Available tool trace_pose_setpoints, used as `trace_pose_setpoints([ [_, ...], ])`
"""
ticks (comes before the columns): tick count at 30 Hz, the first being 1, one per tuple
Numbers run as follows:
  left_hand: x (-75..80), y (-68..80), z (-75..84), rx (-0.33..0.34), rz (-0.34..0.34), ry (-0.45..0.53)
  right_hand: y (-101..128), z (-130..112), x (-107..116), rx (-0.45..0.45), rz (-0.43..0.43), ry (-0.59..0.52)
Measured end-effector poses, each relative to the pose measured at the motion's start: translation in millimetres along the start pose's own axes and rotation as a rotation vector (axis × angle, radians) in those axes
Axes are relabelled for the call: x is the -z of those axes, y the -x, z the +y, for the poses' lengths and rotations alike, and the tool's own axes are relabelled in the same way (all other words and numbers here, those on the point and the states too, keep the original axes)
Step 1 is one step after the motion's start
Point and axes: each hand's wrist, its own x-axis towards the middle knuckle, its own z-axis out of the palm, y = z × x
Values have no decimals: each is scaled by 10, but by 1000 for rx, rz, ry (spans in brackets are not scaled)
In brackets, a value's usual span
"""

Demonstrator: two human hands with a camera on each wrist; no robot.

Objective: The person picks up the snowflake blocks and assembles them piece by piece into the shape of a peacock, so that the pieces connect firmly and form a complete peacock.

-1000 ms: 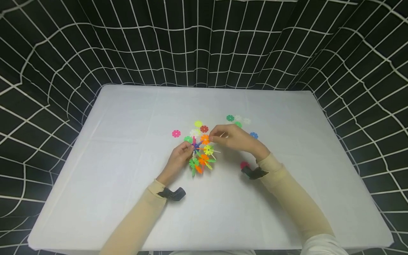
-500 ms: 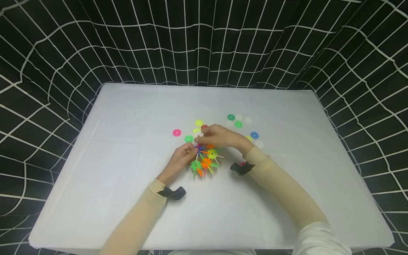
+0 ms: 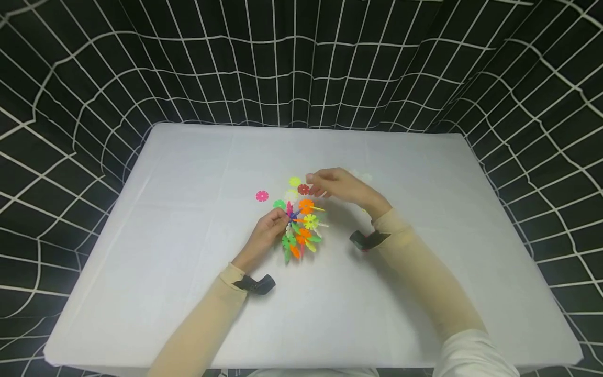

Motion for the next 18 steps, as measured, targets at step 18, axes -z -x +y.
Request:
trace_pose_setpoints([
  [18,-4,-21,-20,42,29,161,-80,682,365,-335,283,565],
])
